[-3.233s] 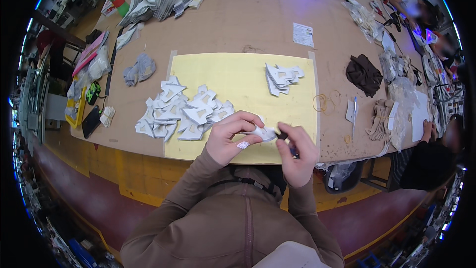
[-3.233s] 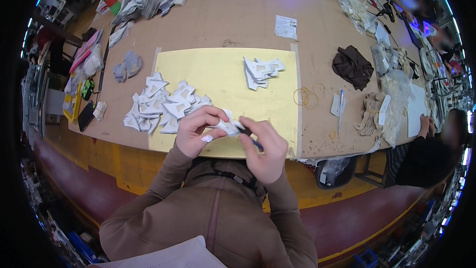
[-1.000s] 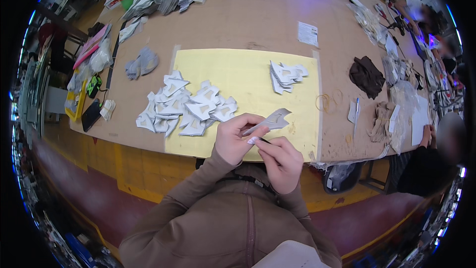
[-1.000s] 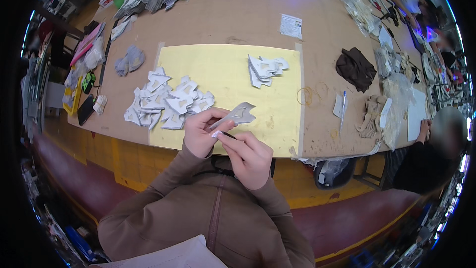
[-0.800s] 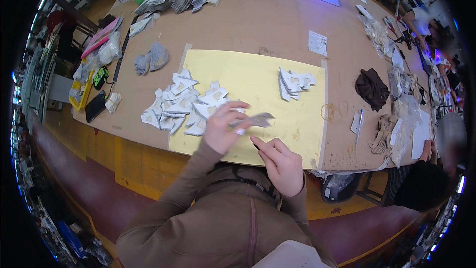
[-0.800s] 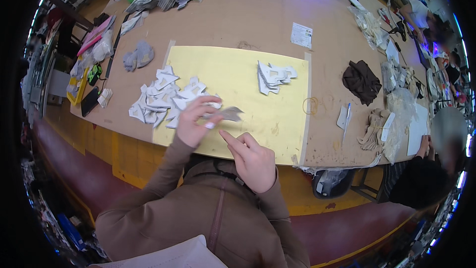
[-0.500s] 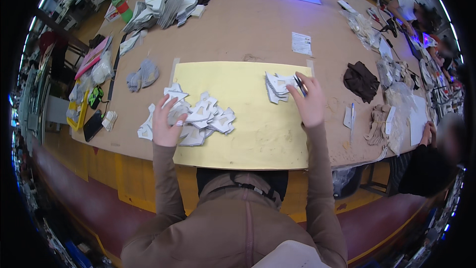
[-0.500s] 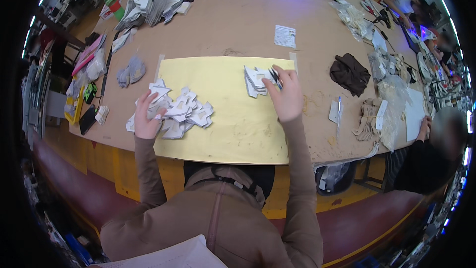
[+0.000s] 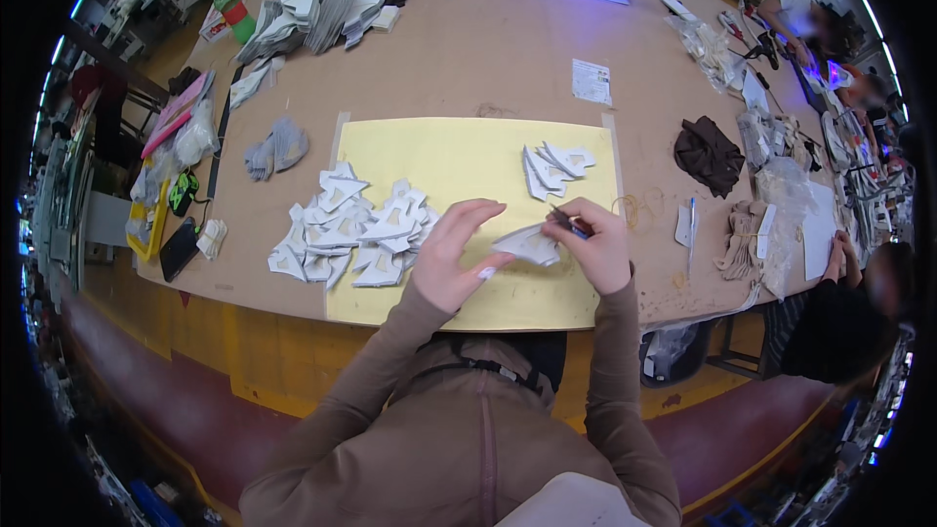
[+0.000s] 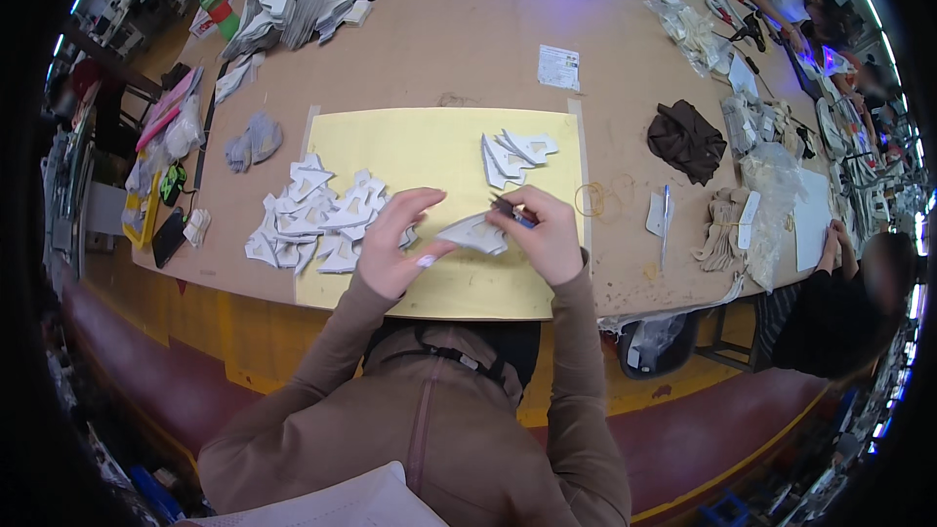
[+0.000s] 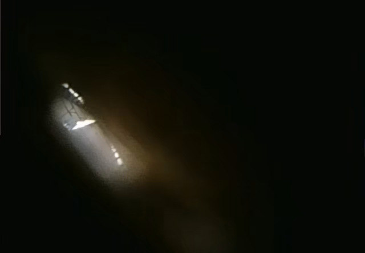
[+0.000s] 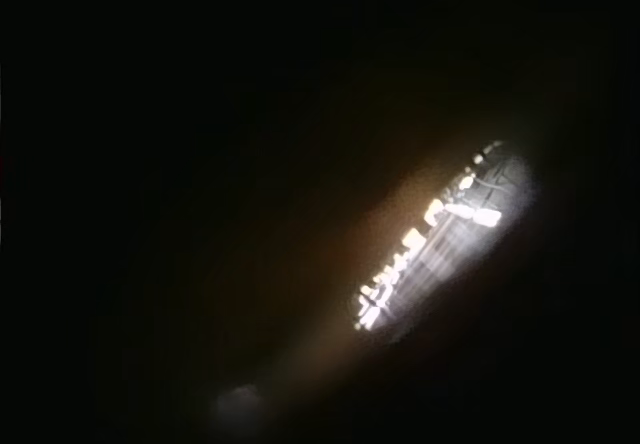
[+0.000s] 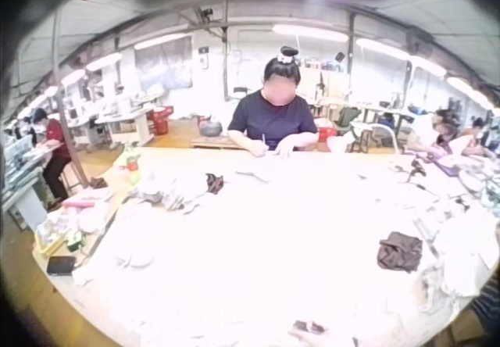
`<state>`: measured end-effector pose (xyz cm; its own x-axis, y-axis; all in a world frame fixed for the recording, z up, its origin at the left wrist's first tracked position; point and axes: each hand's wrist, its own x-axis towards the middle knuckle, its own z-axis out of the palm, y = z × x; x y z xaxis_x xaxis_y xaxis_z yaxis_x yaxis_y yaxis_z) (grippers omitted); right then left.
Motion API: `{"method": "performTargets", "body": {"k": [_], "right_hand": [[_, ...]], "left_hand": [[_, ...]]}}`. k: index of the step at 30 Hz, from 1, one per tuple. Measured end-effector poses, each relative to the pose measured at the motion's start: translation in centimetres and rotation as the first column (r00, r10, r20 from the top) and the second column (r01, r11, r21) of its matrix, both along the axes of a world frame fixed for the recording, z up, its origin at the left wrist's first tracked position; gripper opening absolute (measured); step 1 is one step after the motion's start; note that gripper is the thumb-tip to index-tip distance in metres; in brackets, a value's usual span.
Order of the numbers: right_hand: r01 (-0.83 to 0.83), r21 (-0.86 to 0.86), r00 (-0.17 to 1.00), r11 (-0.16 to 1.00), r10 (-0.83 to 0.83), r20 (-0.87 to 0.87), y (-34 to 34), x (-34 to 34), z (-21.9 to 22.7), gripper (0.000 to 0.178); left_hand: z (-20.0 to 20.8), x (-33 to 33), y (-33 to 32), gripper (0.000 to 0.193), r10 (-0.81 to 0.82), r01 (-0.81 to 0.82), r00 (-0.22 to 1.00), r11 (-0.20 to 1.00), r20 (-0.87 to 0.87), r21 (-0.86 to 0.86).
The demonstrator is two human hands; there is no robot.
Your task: The person uses small scissors to trim the edges of white fabric pieces on a yellow mat. They repeatedly pick up pieces, trim them, and place them into a growing pile. The person also gathers and stacks the trimmed pieces at the end.
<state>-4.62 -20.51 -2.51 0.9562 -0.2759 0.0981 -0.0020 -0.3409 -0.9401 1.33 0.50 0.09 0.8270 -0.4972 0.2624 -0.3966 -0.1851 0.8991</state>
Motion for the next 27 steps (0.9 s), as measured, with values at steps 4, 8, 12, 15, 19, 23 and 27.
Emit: {"method": "performTargets", "body": {"k": [4,8,12,15,19,23,27], "right_hand": [[0.032,0.113,0.997,0.993,-0.024,-0.069,1.3,-1.5,-0.4,0.014],[0.158,0.362,0.986,0.919,-0.124,-0.115,1.9,-1.7,-1.1,0.018],[0.243,0.273,0.970,0.931,-0.231,-0.073,2.4,-2.6,-0.7,0.028],[0.252,0.297,0.968,0.921,-0.239,-0.081,3.8,-4.0,0.0,0.029],[0.148,0.212,0.989,0.966,-0.150,-0.006,5.2,-5.6,-0.5,0.031],[0.106,0.273,0.994,0.956,-0.110,0.000,5.8,-6.6,-0.5,0.030],[0.138,0.431,0.990,0.892,-0.139,-0.029,6.6,-6.2,-0.6,0.027]], "left_hand": [[-3.3,0.6,-0.7,0.026,-0.193,0.214,0.952,0.975,-0.236,0.065],[-4.8,0.1,-0.7,0.022,-0.166,0.176,0.871,0.984,-0.462,-0.022],[-5.4,0.2,-0.7,0.020,-0.097,0.102,0.795,0.994,-0.598,-0.025],[-6.6,0.3,-0.5,0.018,-0.040,0.106,0.903,0.986,-0.427,0.132],[-7.2,0.4,-0.7,0.015,-0.054,0.007,0.974,0.978,0.221,0.208],[-5.7,-0.1,-0.9,0.013,-0.092,0.072,0.993,0.970,0.076,0.230],[-5.4,-0.2,-0.8,0.010,-0.090,0.197,0.926,0.944,-0.366,0.266]]}}
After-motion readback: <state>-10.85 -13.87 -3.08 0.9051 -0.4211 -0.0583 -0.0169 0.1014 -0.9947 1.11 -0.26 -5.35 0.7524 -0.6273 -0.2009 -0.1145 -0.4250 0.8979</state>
